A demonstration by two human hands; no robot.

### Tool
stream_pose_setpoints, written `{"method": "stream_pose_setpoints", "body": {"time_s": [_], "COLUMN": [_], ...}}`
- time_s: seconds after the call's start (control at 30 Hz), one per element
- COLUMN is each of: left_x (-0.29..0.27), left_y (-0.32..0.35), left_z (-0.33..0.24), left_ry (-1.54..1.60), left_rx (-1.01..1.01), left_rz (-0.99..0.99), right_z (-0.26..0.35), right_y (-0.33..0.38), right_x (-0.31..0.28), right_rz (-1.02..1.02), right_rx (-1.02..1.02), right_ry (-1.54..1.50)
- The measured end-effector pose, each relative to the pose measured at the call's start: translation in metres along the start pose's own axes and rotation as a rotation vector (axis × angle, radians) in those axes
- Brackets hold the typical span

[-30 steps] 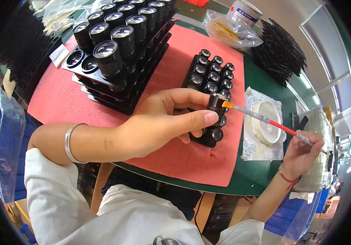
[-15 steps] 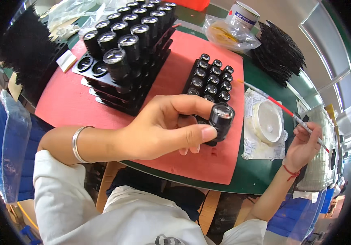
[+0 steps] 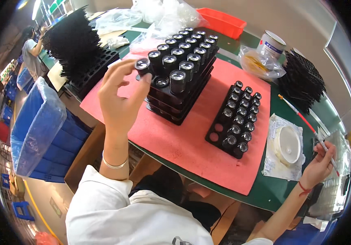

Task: Applying orange sealant to the edges of small black cylindrical components using a brush.

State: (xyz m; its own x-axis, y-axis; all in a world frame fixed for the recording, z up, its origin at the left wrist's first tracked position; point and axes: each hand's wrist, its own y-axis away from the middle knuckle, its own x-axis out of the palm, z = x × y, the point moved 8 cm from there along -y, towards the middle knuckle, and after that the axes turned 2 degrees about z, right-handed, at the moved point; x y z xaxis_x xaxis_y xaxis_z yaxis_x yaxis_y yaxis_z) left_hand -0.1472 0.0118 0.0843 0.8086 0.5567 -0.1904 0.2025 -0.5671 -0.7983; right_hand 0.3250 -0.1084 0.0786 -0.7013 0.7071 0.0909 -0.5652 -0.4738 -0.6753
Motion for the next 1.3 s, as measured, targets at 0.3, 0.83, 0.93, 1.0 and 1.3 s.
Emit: {"method": "stream_pose_setpoints", "body": {"time_s": [0.3, 0.83, 0.93, 1.0, 1.3], "left_x": [0.018, 0.045, 0.096, 0.123, 0.149], "left_y": [-0.005, 0.05, 0.07, 0.085, 0.09], "left_z": [-0.021, -0.102, -0.104, -0.11, -0.1], "left_ry": [-0.174, -0.036, 0.055, -0.05, -0.022], "left_rx": [0.191, 0.447, 0.466, 0.662, 0.496], "left_rz": [0.165, 0.345, 0.662, 0.82, 0.911], "right_z": [0.004, 0.022, 0.027, 0.028, 0.05], "right_y": [0.0, 0.002, 0.004, 0.005, 0.013], "right_x": [-0.003, 0.014, 0.01, 0.002, -0.003], "right_rz": [-0.036, -0.046, -0.046, -0.095, -0.136], "right_rx": [-0.026, -0.138, -0.19, -0.205, -0.403], "right_ry": [0.029, 0.178, 0.178, 0.181, 0.467]}}
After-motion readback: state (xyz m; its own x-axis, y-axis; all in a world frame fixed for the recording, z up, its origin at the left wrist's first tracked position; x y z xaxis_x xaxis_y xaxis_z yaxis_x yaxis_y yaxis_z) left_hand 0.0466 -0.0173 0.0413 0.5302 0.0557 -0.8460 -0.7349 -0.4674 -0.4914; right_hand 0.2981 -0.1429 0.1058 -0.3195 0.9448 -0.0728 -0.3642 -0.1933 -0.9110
